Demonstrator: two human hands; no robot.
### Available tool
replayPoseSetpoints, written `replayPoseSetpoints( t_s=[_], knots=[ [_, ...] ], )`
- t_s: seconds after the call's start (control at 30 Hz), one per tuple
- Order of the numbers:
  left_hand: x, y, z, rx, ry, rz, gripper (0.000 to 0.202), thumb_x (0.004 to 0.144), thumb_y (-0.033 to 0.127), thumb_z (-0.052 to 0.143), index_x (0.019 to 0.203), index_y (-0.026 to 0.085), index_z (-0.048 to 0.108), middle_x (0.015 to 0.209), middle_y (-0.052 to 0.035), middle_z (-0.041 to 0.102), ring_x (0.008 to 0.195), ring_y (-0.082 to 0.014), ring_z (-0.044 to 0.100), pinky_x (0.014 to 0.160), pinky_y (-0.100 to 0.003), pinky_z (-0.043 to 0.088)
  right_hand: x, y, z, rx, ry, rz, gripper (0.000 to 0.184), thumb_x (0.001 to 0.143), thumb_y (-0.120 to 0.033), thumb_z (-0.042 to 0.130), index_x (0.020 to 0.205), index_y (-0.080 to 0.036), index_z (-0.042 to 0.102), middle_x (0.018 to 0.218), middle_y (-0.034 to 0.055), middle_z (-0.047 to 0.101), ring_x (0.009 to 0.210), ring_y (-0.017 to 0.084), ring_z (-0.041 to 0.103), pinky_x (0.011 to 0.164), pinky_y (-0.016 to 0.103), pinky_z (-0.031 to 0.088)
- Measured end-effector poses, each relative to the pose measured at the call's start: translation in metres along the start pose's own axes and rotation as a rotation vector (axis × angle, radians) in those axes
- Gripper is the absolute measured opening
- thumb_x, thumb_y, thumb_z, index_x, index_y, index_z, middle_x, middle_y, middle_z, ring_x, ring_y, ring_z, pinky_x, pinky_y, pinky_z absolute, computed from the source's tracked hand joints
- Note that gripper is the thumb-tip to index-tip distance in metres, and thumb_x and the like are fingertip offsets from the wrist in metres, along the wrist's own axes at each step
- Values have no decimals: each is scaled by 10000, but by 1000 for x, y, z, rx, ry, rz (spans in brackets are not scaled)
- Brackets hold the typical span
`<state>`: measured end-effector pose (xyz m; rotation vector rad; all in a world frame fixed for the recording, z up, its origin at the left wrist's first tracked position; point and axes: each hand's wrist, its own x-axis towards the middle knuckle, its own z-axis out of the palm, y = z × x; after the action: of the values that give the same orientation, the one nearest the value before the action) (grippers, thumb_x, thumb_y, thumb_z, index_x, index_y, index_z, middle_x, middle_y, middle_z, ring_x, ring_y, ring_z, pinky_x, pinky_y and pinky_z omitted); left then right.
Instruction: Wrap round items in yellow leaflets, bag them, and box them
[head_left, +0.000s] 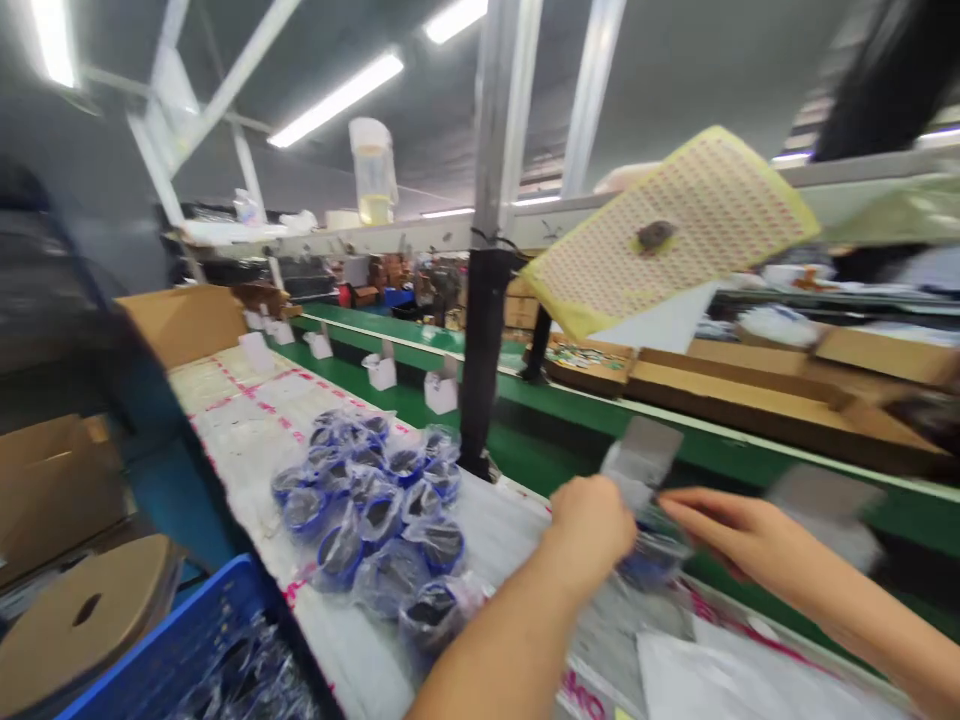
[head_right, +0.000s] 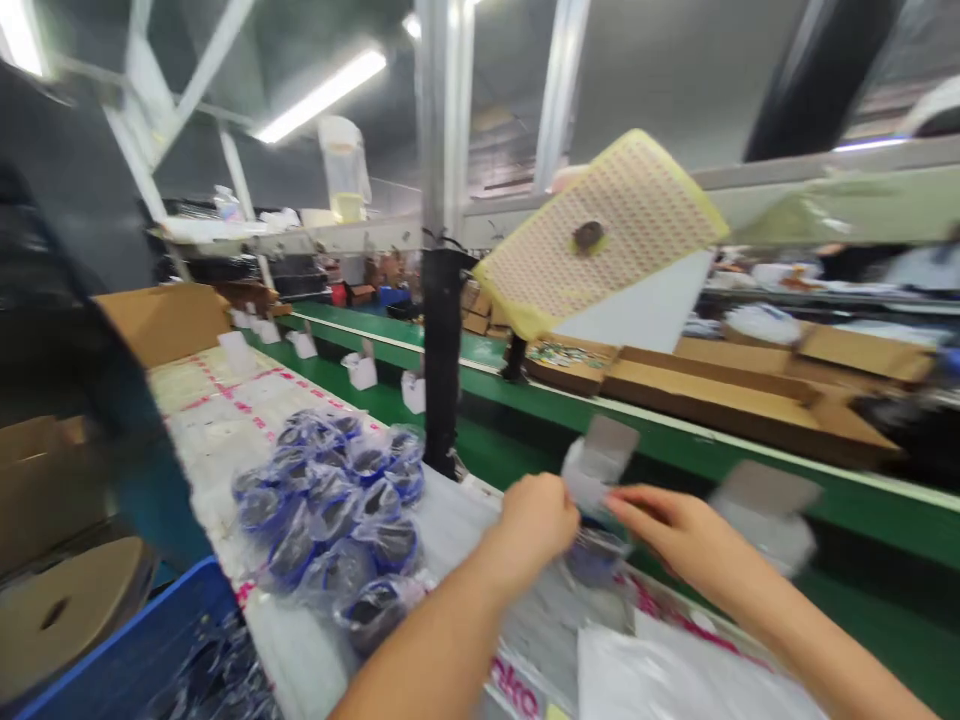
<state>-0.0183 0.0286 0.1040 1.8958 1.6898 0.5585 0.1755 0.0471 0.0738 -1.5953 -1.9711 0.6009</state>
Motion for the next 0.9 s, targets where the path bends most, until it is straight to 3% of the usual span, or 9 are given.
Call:
replayPoseSetpoints(
  t_s=[0.07,0.13,0.27,0.4,0.53,0.6,0.7,0.8,0.9],
  knots=[
    [4,-1,1,5,9,16,241,868,145,551,996,124,754,1099,-226,752,1077,-351,707,916,-416,536,-9,-19,0,-18,-86,-66,711,735,-565,684,1331,-177,646,1086,173,735,844,305,691,754,410,557],
    [8,-2,4,1,32,38,225,883,146,528,948,141,743,1088,-214,752,1062,-338,701,899,-400,515,-12,-31,9,-59,-228,-136,832,583,-428,824,1351,-186,617,1261,158,685,1082,335,654,928,414,520],
    [11,2,1,-62,103,95,180,881,160,537,800,185,696,877,-126,751,906,-282,699,788,-338,477,-3,-38,19,-179,-268,-88,399,680,-288,758,1067,-198,722,1053,81,753,933,284,677,828,361,508],
    [16,4,-3,-200,230,140,171,953,239,482,1036,223,630,848,-23,699,821,-179,656,740,-257,452,18,-44,-15,-167,-216,-63,266,738,-351,739,953,-197,711,865,16,731,800,235,661,692,296,480],
    [23,4,20,-251,284,103,233,977,185,392,1156,174,540,1022,-67,676,909,-147,641,784,-226,461,46,-52,-40,-324,146,-68,330,916,-415,579,1120,-163,643,1101,98,671,948,252,639,799,322,476],
    [24,2,43,-223,199,110,140,917,151,495,1007,188,596,945,-54,694,882,-166,654,759,-240,461,56,-50,-33,-520,283,-90,335,915,-384,611,1146,-143,635,1188,152,614,941,258,638,799,325,477],
    [21,-3,77,-149,47,140,96,822,113,614,798,206,624,827,-45,719,839,-214,679,727,-283,455,65,-42,-9,-669,246,-145,347,885,-330,680,1183,-159,630,1186,159,603,948,268,631,782,323,471],
    [19,-8,95,-95,-4,159,103,847,131,598,859,214,658,932,-70,755,921,-252,697,768,-319,463,67,-33,12,-732,225,-180,341,906,-365,678,1187,-186,612,1133,142,633,1006,296,593,768,338,453],
    [19,-11,98,-75,-13,171,144,875,165,576,959,219,680,984,-77,767,958,-257,707,801,-328,481,65,-27,23,-800,241,-190,267,958,-421,610,1073,-182,635,1071,161,652,1017,333,553,745,368,428]
  ],
)
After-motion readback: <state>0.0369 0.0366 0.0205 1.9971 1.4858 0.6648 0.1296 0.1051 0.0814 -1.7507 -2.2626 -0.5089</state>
